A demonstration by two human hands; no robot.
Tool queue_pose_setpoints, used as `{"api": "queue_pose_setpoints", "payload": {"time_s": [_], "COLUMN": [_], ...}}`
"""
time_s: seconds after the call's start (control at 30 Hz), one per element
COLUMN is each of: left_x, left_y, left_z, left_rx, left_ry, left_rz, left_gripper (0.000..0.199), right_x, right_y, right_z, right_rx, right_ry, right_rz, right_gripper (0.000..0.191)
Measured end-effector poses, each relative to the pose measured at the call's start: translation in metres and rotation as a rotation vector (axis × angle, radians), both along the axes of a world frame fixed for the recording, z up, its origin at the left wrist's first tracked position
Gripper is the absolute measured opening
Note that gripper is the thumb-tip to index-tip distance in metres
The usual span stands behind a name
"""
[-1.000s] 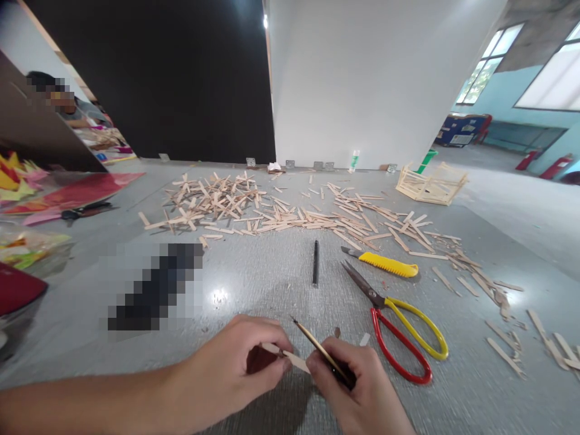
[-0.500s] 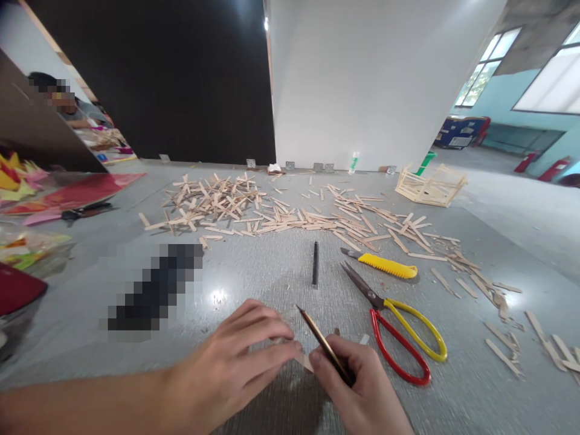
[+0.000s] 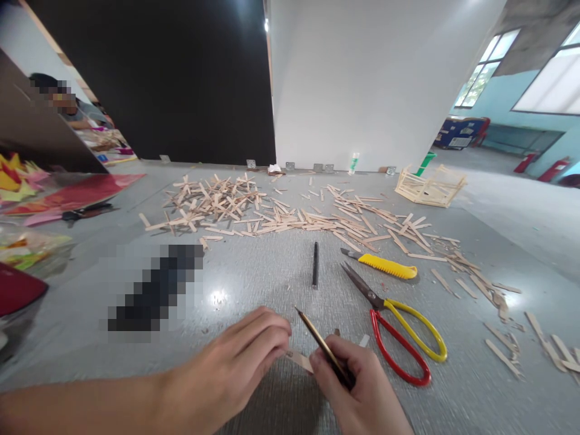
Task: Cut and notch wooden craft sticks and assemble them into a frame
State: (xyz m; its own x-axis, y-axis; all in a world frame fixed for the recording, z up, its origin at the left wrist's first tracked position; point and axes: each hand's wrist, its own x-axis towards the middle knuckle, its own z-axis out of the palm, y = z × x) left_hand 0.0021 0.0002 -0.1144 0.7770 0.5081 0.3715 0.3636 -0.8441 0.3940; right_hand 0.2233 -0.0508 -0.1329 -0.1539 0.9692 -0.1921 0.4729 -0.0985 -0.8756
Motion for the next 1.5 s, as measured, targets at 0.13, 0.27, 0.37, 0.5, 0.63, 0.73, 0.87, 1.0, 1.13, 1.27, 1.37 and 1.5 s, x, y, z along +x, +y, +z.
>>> {"api": "queue_pose_setpoints", "payload": {"time_s": [0.13,0.27,0.37,0.5,0.63,0.73,0.87,1.0,1.13,1.27,1.37,1.5], "left_x": [-0.001,-0.004,-0.005,-0.006,-0.008,-0.013,-0.016,-0.016,-0.016,-0.016,-0.016,-0.016], "left_y": [0.003,0.008,0.011,0.010,0.004,-0.002,-0.010,-0.013,-0.009,-0.008,-0.013,-0.020], "left_z": [0.009,0.020,0.028,0.046,0.066,0.076,0.080,0.080,0.083,0.086,0.082,0.072], "left_rx": [-0.139,-0.360,-0.623,-0.944,-0.979,-0.924,-0.934,-1.143,-1.351,-1.411,-1.269,-0.689], "left_ry": [-0.125,-0.095,-0.098,-0.100,-0.212,-0.222,-0.192,-0.232,-0.270,-0.187,-0.101,-0.137], "left_rz": [0.144,0.277,0.337,0.228,0.188,0.168,0.126,0.008,-0.114,-0.135,-0.036,0.125], "left_gripper": [0.022,0.022,0.013,0.026,0.029,0.029,0.032,0.044,0.047,0.040,0.038,0.033], "right_x": [0.004,0.005,0.002,-0.002,-0.005,-0.006,-0.006,-0.008,-0.013,-0.015,-0.013,-0.011], "right_y": [0.001,0.000,-0.002,-0.003,-0.005,-0.008,-0.012,-0.012,-0.009,-0.008,-0.009,-0.017], "right_z": [-0.002,0.000,0.007,0.021,0.044,0.065,0.085,0.093,0.095,0.092,0.086,0.078], "right_rx": [0.032,0.062,0.126,0.271,0.411,0.483,0.538,0.623,0.697,0.707,0.670,0.702], "right_ry": [-0.036,-0.067,-0.088,-0.146,-0.161,-0.182,-0.216,-0.219,-0.217,-0.236,-0.229,-0.132], "right_rz": [-0.039,-0.040,-0.072,-0.172,-0.178,-0.205,-0.210,-0.212,-0.218,-0.214,-0.233,-0.329], "right_gripper": [0.042,0.044,0.045,0.043,0.040,0.040,0.039,0.035,0.034,0.037,0.028,0.023]}}
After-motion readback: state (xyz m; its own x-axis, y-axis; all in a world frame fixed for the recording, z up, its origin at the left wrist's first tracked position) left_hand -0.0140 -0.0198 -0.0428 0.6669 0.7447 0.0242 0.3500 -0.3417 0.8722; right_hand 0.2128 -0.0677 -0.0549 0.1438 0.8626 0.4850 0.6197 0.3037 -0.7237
